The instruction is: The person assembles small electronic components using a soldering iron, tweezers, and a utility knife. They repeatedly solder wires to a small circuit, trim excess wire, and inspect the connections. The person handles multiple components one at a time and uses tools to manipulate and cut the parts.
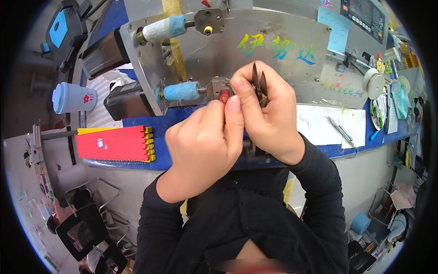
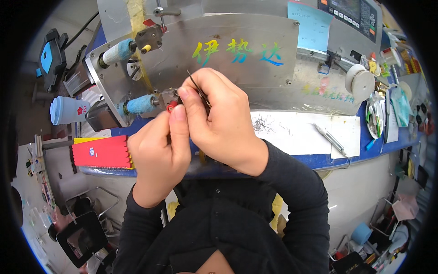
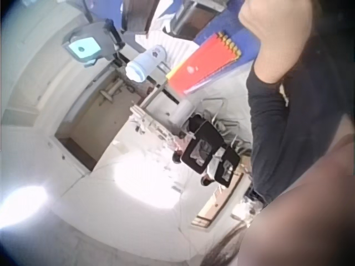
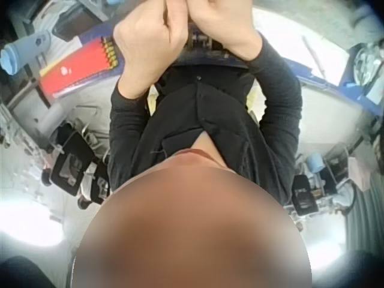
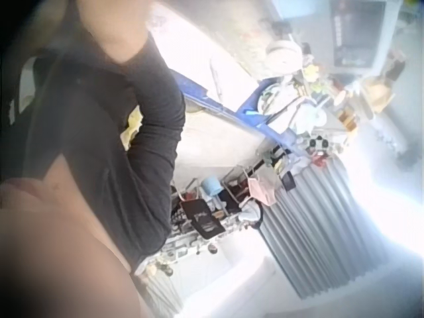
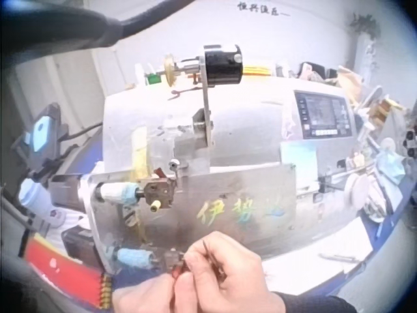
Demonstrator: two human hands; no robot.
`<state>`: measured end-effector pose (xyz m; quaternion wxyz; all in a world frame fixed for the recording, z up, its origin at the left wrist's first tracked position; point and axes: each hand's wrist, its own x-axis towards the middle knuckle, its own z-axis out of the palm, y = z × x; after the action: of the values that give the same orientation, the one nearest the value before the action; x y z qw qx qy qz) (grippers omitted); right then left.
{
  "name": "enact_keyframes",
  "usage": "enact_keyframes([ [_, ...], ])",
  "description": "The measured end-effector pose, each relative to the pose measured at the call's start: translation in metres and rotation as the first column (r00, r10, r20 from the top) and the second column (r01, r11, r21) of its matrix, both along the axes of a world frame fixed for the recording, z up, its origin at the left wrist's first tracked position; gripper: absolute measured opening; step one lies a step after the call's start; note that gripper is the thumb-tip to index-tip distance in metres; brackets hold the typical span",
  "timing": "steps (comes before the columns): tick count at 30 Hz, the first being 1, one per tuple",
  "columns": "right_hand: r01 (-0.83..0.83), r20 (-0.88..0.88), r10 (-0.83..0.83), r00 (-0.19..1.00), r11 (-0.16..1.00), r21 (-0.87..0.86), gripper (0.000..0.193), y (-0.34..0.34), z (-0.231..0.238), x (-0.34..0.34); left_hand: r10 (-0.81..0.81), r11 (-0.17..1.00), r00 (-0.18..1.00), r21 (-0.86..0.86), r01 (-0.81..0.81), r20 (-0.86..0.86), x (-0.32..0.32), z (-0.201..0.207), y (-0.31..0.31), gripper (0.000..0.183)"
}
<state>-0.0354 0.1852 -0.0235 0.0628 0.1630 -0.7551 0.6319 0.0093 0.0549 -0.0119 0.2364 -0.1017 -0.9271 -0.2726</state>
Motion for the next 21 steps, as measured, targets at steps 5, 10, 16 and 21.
enact_keyframes([
  [5, 0.101, -0.222, -0.108, 0.969, 0.994, -0.042, 0.012, 0.005, 0.025, -0.030, 0.236, 0.972, 0.972, 0.007, -0.236, 0.021, 0.001, 0.030, -0.014, 0.014],
  [10, 0.086, -0.311, -0.109, 0.944, 0.993, -0.086, 0.014, 0.015, 0.058, -0.034, -0.019, 0.862, 0.997, 0.504, 0.053, -0.072, -0.026, 0.050, -0.013, 0.012],
  [16, -0.015, -0.382, 0.022, 0.924, 1.000, 0.020, 0.009, 0.023, 0.067, -0.021, -0.347, 0.678, 0.922, 0.634, 0.372, -0.170, -0.041, 0.053, -0.003, 0.013],
  [21, -0.162, -0.302, 0.157, 0.940, 0.987, 0.008, 0.007, 0.037, 0.059, -0.007, -0.301, 0.830, 0.923, 0.411, 0.377, -0.239, -0.026, 0.047, -0.003, 0.012],
])
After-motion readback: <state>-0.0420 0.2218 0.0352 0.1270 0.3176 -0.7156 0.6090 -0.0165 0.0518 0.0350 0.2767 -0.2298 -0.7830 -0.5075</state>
